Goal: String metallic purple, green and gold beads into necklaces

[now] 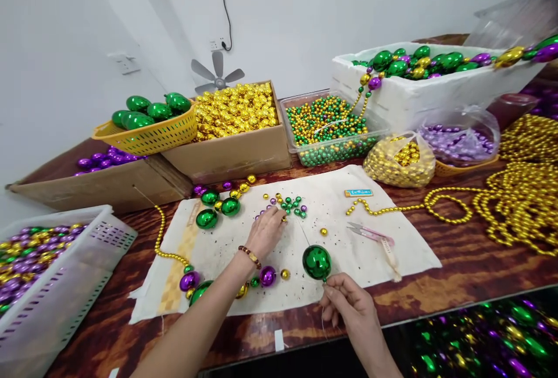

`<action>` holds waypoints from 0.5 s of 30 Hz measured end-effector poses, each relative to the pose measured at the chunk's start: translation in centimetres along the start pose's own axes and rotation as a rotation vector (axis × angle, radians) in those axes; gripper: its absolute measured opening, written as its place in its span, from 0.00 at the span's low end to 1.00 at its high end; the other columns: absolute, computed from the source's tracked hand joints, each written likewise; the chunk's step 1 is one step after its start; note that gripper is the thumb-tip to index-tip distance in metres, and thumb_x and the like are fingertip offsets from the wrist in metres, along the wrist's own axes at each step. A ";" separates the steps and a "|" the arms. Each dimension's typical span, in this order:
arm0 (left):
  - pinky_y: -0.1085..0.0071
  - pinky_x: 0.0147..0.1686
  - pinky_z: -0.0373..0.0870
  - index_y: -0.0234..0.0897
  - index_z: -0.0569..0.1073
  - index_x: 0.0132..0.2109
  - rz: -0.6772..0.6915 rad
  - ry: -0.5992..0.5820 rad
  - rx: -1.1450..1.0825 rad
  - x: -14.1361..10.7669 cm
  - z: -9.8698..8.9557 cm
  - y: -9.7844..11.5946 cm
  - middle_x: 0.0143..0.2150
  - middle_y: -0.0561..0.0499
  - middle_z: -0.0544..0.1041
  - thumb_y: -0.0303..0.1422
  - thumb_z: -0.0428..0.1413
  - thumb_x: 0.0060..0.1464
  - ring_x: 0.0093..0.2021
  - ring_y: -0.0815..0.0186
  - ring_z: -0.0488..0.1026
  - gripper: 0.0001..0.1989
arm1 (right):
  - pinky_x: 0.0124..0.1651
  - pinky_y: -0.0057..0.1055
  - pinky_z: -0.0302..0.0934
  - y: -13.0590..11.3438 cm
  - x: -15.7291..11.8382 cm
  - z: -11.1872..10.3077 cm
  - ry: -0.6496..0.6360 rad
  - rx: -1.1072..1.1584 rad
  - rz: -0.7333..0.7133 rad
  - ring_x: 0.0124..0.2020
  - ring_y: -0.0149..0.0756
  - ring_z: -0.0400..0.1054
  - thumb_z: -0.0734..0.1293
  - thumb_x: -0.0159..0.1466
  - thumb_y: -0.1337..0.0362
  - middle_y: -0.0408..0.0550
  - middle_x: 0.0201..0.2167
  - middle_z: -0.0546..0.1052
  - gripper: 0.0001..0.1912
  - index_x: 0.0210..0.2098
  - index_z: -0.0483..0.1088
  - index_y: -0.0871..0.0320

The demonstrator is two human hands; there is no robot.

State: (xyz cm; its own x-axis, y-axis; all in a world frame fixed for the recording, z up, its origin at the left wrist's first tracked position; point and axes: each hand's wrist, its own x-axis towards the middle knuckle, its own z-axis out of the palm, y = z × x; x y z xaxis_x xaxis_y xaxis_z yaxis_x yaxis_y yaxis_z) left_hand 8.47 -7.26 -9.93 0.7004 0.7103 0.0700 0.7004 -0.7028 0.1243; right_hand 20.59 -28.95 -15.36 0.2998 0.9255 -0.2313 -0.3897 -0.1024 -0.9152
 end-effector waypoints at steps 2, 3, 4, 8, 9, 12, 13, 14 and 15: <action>0.67 0.44 0.65 0.39 0.71 0.43 -0.032 -0.003 0.065 0.0 0.0 0.2 0.42 0.47 0.72 0.30 0.48 0.60 0.45 0.60 0.70 0.08 | 0.22 0.23 0.55 0.1 -0.1 -0.1 -0.006 0.002 0.002 0.21 0.29 0.66 0.66 0.65 0.54 0.44 0.25 0.73 0.14 0.34 0.66 0.59; 0.66 0.44 0.65 0.39 0.71 0.42 -0.041 -0.002 0.084 0.0 0.0 0.3 0.42 0.46 0.72 0.29 0.49 0.60 0.45 0.59 0.70 0.07 | 0.22 0.23 0.55 0.2 -0.1 -0.1 -0.008 -0.002 0.001 0.21 0.28 0.66 0.65 0.65 0.54 0.44 0.25 0.73 0.14 0.33 0.66 0.59; 0.66 0.44 0.65 0.39 0.71 0.42 -0.047 0.001 0.093 0.0 0.0 0.3 0.42 0.46 0.72 0.29 0.49 0.60 0.46 0.59 0.69 0.07 | 0.23 0.23 0.56 0.2 -0.1 -0.1 -0.009 -0.010 0.001 0.21 0.28 0.66 0.65 0.65 0.54 0.44 0.25 0.73 0.14 0.33 0.66 0.59; 0.65 0.42 0.65 0.40 0.70 0.48 -0.123 0.061 0.064 0.6 -0.7 -0.9 0.46 0.45 0.71 0.32 0.47 0.62 0.46 0.58 0.69 0.10 | 0.24 0.24 0.57 0.2 -0.1 -0.2 -0.019 -0.049 -0.004 0.22 0.29 0.66 0.64 0.66 0.53 0.45 0.26 0.74 0.14 0.32 0.66 0.59; 0.64 0.42 0.65 0.39 0.70 0.48 -0.153 0.087 0.044 0.9 -1.1 -1.4 0.46 0.45 0.71 0.33 0.46 0.62 0.46 0.57 0.69 0.11 | 0.23 0.24 0.57 0.2 -0.1 -0.2 -0.020 -0.053 -0.006 0.22 0.29 0.66 0.64 0.66 0.53 0.46 0.26 0.74 0.15 0.32 0.67 0.59; 0.61 0.49 0.62 0.38 0.72 0.45 -0.203 0.130 -0.014 1.7 -1.8 -3.0 0.44 0.43 0.72 0.30 0.47 0.61 0.49 0.54 0.66 0.11 | 0.22 0.23 0.56 0.2 -0.1 0.0 0.005 -0.052 -0.011 0.21 0.29 0.66 0.65 0.65 0.51 0.46 0.25 0.74 0.16 0.32 0.67 0.59; 0.60 0.50 0.61 0.38 0.73 0.44 -0.201 0.129 -0.028 2.0 -1.8 -3.4 0.44 0.43 0.72 0.30 0.48 0.59 0.50 0.54 0.65 0.10 | 0.22 0.23 0.56 0.2 -0.1 0.1 0.018 -0.051 -0.014 0.21 0.29 0.66 0.65 0.64 0.51 0.46 0.24 0.74 0.16 0.31 0.68 0.59; 0.58 0.52 0.59 0.38 0.73 0.43 -0.202 0.129 -0.051 2.2 -1.7 -3.6 0.44 0.43 0.73 0.30 0.50 0.58 0.51 0.53 0.65 0.09 | 0.21 0.23 0.55 0.2 -0.1 0.2 0.030 -0.048 -0.017 0.20 0.29 0.65 0.66 0.63 0.51 0.46 0.24 0.74 0.17 0.31 0.68 0.59; 0.57 0.53 0.58 0.38 0.73 0.42 -0.206 0.131 -0.080 2.4 -1.5 -3.7 0.43 0.43 0.73 0.29 0.52 0.56 0.51 0.52 0.64 0.08 | 0.21 0.23 0.55 0.2 -0.1 0.3 0.041 -0.045 -0.020 0.20 0.29 0.65 0.66 0.63 0.50 0.46 0.23 0.74 0.17 0.31 0.68 0.59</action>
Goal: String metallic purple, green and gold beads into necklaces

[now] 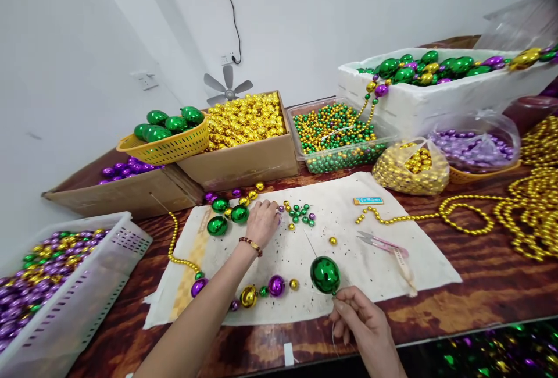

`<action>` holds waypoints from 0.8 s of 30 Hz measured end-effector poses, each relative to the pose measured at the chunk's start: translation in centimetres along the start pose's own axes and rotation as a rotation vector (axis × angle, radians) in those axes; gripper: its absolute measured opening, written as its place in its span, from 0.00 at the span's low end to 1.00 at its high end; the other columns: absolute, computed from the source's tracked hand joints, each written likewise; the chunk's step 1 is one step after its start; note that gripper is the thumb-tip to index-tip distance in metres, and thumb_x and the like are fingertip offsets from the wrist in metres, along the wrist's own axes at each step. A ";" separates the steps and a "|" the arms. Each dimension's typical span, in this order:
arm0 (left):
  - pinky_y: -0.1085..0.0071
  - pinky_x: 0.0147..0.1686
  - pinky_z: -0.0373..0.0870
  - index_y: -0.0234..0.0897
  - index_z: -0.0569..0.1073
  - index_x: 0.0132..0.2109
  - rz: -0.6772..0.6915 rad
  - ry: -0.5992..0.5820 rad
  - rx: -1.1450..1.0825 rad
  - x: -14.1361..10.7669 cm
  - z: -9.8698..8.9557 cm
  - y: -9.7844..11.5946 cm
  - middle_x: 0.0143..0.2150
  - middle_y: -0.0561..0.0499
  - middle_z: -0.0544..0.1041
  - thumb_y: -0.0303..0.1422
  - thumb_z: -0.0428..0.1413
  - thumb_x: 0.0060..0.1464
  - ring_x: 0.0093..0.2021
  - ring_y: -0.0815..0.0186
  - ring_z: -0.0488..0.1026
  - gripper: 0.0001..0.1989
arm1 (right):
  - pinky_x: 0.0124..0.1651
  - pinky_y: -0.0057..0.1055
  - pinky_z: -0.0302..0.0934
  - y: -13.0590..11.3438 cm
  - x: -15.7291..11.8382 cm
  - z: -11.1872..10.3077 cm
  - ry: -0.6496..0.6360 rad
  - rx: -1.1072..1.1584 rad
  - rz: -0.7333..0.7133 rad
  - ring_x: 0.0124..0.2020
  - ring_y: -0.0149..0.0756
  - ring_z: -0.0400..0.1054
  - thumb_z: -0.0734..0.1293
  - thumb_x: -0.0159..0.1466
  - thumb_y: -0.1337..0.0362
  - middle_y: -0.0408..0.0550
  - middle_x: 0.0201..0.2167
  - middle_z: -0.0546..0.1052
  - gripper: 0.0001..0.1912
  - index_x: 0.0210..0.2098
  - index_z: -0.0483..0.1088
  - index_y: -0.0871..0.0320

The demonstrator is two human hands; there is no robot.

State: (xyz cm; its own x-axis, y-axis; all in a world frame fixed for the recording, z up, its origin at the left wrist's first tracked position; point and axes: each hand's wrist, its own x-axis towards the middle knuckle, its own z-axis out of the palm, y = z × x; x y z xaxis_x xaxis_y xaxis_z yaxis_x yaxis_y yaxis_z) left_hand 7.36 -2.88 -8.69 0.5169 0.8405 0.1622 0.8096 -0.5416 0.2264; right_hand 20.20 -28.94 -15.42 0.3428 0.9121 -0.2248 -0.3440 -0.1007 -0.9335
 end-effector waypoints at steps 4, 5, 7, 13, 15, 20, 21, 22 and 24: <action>0.53 0.53 0.57 0.37 0.73 0.37 -0.050 0.011 -0.161 0.5 1.2 -0.1 0.39 0.43 0.74 0.26 0.55 0.51 0.49 0.51 0.66 0.06 | 0.21 0.23 0.55 -0.1 0.0 0.1 -0.003 0.003 0.007 0.20 0.29 0.65 0.66 0.62 0.50 0.46 0.23 0.74 0.17 0.31 0.68 0.59; 0.53 0.53 0.57 0.37 0.73 0.36 -0.067 0.015 -0.214 0.6 1.3 -0.2 0.38 0.44 0.74 0.25 0.55 0.50 0.48 0.52 0.67 0.06 | 0.21 0.23 0.55 -0.2 0.1 0.1 -0.012 -0.001 0.013 0.20 0.29 0.66 0.66 0.63 0.50 0.47 0.24 0.75 0.17 0.31 0.68 0.59; 0.55 0.52 0.59 0.37 0.73 0.35 -0.101 0.027 -0.337 0.8 1.3 -0.4 0.37 0.45 0.74 0.25 0.55 0.49 0.46 0.54 0.68 0.05 | 0.21 0.23 0.55 -0.1 0.1 0.0 -0.022 0.000 0.021 0.20 0.29 0.66 0.66 0.63 0.50 0.47 0.24 0.75 0.17 0.32 0.68 0.59; 0.61 0.43 0.71 0.35 0.73 0.44 -0.174 -0.030 -0.844 -0.9 -1.1 1.5 0.44 0.42 0.76 0.39 0.51 0.58 0.41 0.59 0.75 0.13 | 0.21 0.22 0.54 -0.2 0.1 0.3 0.010 0.023 -0.001 0.19 0.29 0.65 0.67 0.62 0.50 0.46 0.22 0.74 0.17 0.30 0.68 0.59; 0.60 0.44 0.72 0.36 0.72 0.46 -0.216 -0.153 -1.210 -2.3 -2.1 3.0 0.45 0.42 0.76 0.41 0.53 0.58 0.41 0.59 0.77 0.15 | 0.22 0.22 0.54 -0.7 -0.1 0.4 0.011 -0.001 -0.017 0.20 0.29 0.66 0.67 0.62 0.50 0.46 0.22 0.74 0.17 0.30 0.69 0.59; 0.58 0.52 0.69 0.36 0.74 0.45 -0.337 -0.328 -1.881 -4.9 -3.3 6.2 0.41 0.47 0.77 0.33 0.59 0.55 0.44 0.60 0.77 0.10 | 0.22 0.24 0.57 -2.8 -0.8 0.1 0.014 -0.056 -0.056 0.20 0.31 0.68 0.67 0.62 0.51 0.46 0.21 0.74 0.16 0.31 0.70 0.59; 0.58 0.53 0.68 0.36 0.74 0.45 -0.340 -0.324 -1.915 -5.1 -3.4 6.6 0.40 0.47 0.77 0.32 0.59 0.56 0.44 0.60 0.77 0.10 | 0.23 0.24 0.58 -3.1 -0.9 0.1 0.012 -0.062 -0.060 0.20 0.31 0.68 0.67 0.62 0.51 0.46 0.21 0.74 0.16 0.31 0.70 0.59; 0.57 0.54 0.68 0.35 0.74 0.45 -0.338 -0.319 -1.939 -5.3 -3.4 6.9 0.40 0.47 0.77 0.31 0.59 0.56 0.44 0.61 0.76 0.09 | 0.23 0.24 0.58 -3.4 -1.0 0.0 0.008 -0.064 -0.063 0.20 0.31 0.68 0.67 0.62 0.52 0.45 0.21 0.74 0.16 0.31 0.70 0.59; 0.55 0.54 0.67 0.34 0.75 0.45 -0.333 -0.318 -1.966 -5.5 -3.4 7.3 0.39 0.47 0.77 0.30 0.58 0.57 0.43 0.62 0.76 0.09 | 0.23 0.24 0.59 -3.8 -1.1 0.0 0.003 -0.063 -0.067 0.20 0.31 0.68 0.67 0.62 0.52 0.45 0.21 0.74 0.15 0.31 0.70 0.59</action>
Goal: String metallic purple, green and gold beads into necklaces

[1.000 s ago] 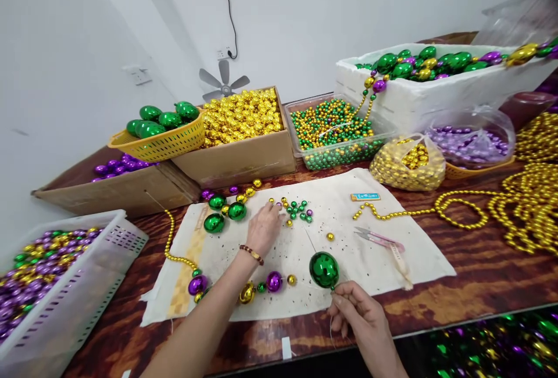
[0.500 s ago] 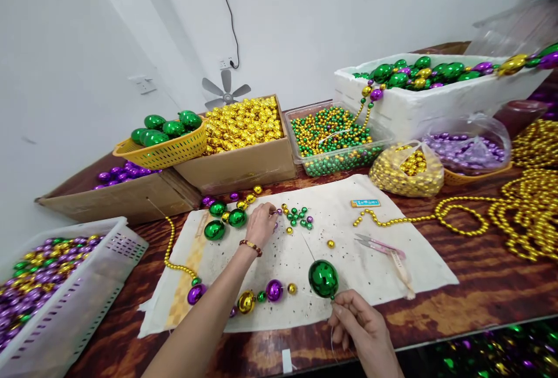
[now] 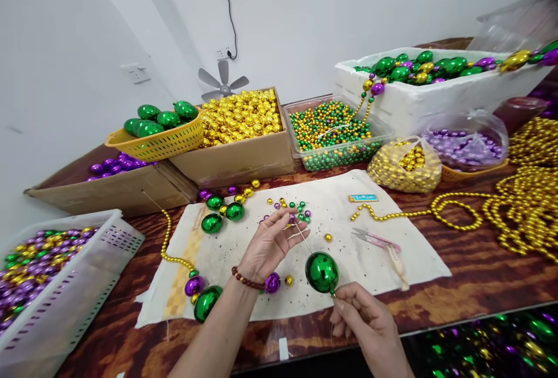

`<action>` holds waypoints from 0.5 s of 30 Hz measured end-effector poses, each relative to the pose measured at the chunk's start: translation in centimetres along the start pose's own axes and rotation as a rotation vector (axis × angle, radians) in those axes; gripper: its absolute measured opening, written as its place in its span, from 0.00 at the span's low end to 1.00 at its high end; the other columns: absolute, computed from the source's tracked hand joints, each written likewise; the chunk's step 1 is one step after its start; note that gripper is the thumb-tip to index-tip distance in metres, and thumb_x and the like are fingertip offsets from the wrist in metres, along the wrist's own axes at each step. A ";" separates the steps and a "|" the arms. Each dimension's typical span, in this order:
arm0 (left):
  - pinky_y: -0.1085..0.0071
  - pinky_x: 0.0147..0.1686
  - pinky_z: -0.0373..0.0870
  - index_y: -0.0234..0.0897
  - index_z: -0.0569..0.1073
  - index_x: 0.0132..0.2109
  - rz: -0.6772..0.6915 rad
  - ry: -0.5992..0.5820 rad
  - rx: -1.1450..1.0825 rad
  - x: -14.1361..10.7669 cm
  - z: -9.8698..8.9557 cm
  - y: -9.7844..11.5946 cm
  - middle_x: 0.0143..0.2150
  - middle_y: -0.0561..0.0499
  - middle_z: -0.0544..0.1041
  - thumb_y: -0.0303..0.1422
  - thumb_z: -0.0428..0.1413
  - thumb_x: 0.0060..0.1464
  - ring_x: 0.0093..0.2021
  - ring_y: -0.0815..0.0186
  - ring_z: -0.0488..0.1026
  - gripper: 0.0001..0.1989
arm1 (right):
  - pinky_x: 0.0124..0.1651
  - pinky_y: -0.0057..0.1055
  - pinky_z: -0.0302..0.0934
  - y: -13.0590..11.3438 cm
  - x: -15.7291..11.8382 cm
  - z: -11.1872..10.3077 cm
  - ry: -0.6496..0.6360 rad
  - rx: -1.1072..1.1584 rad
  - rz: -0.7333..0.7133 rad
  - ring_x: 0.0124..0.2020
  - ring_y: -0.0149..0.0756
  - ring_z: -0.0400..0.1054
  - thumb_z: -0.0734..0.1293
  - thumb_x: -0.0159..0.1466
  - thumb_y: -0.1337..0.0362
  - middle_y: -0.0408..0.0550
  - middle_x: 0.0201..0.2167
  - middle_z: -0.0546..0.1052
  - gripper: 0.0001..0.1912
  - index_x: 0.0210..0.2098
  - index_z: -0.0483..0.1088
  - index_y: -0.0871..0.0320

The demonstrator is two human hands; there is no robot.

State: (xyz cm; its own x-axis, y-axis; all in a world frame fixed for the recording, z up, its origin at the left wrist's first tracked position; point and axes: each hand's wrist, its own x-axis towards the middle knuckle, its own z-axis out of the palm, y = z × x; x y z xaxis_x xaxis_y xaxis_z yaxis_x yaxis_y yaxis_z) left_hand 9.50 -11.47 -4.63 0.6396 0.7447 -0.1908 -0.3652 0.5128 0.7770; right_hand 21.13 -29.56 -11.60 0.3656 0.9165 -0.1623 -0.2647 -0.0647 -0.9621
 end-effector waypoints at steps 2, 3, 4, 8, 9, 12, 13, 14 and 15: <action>0.54 0.54 0.67 0.34 0.76 0.45 -0.008 -0.006 -0.006 -0.1 0.2 -0.1 0.39 0.47 0.77 0.30 0.58 0.57 0.42 0.63 0.76 0.09 | 0.23 0.25 0.59 -0.1 0.0 0.0 0.001 0.001 -0.003 0.20 0.31 0.68 0.67 0.62 0.53 0.45 0.21 0.74 0.15 0.31 0.70 0.59; 0.54 0.54 0.67 0.34 0.76 0.45 -0.013 -0.005 -0.004 -0.2 0.3 -0.1 0.39 0.47 0.77 0.30 0.58 0.57 0.42 0.63 0.76 0.09 | 0.23 0.25 0.59 -0.1 0.0 0.1 0.003 0.000 0.001 0.20 0.32 0.67 0.67 0.62 0.53 0.45 0.21 0.74 0.15 0.31 0.70 0.59; 0.54 0.54 0.67 0.35 0.76 0.45 -0.016 -0.003 -0.001 -0.2 0.4 -0.2 0.39 0.47 0.77 0.30 0.58 0.56 0.41 0.63 0.76 0.09 | 0.23 0.25 0.59 -0.1 0.0 0.1 0.003 0.002 0.007 0.20 0.32 0.67 0.67 0.62 0.53 0.45 0.21 0.74 0.15 0.31 0.69 0.59; 0.53 0.52 0.68 0.35 0.77 0.45 -0.008 0.013 0.037 -0.4 0.5 -0.3 0.36 0.48 0.77 0.32 0.60 0.54 0.39 0.64 0.76 0.11 | 0.24 0.26 0.59 0.2 -0.3 -0.1 -0.010 0.017 0.048 0.21 0.33 0.68 0.67 0.62 0.52 0.45 0.22 0.74 0.15 0.31 0.70 0.59; 0.53 0.52 0.69 0.35 0.77 0.45 0.001 0.016 0.059 -0.3 0.5 -0.3 0.36 0.48 0.77 0.32 0.60 0.54 0.39 0.64 0.76 0.11 | 0.24 0.26 0.60 0.2 -0.4 -0.2 -0.019 0.019 0.059 0.21 0.33 0.68 0.67 0.62 0.52 0.45 0.22 0.74 0.15 0.32 0.70 0.59; 0.54 0.49 0.70 0.37 0.76 0.48 0.046 0.027 0.137 -0.3 0.5 -0.5 0.36 0.49 0.77 0.33 0.61 0.53 0.36 0.65 0.75 0.14 | 0.25 0.25 0.60 0.3 -0.6 -0.5 -0.048 0.017 0.087 0.22 0.32 0.68 0.67 0.63 0.53 0.45 0.23 0.74 0.14 0.32 0.69 0.59; 0.55 0.49 0.70 0.38 0.75 0.49 0.061 0.031 0.154 -0.3 0.5 -0.6 0.37 0.49 0.77 0.32 0.62 0.52 0.36 0.65 0.75 0.16 | 0.26 0.25 0.60 0.3 -0.5 -0.5 -0.051 0.021 0.089 0.23 0.32 0.68 0.67 0.63 0.53 0.45 0.24 0.75 0.14 0.33 0.69 0.59; 0.56 0.49 0.70 0.38 0.75 0.50 0.068 0.035 0.163 -0.3 0.6 -0.7 0.37 0.49 0.77 0.32 0.62 0.52 0.36 0.65 0.75 0.17 | 0.26 0.24 0.60 0.3 -0.4 -0.4 -0.045 0.031 0.085 0.23 0.32 0.69 0.66 0.64 0.54 0.45 0.24 0.75 0.13 0.35 0.68 0.59; 0.58 0.48 0.70 0.38 0.75 0.50 0.066 0.037 0.164 -0.4 0.8 -1.0 0.38 0.48 0.77 0.32 0.62 0.51 0.38 0.65 0.75 0.17 | 0.26 0.24 0.60 0.3 -0.1 -0.2 -0.027 0.042 0.074 0.23 0.31 0.69 0.66 0.64 0.54 0.45 0.25 0.75 0.13 0.38 0.68 0.58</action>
State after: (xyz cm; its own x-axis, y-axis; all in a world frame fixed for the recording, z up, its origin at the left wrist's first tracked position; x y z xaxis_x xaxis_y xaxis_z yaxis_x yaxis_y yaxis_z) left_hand 10.18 -12.61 -4.89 0.5914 0.7911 -0.1563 -0.2884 0.3885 0.8752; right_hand 21.19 -29.79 -11.91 0.3196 0.9203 -0.2256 -0.3277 -0.1160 -0.9376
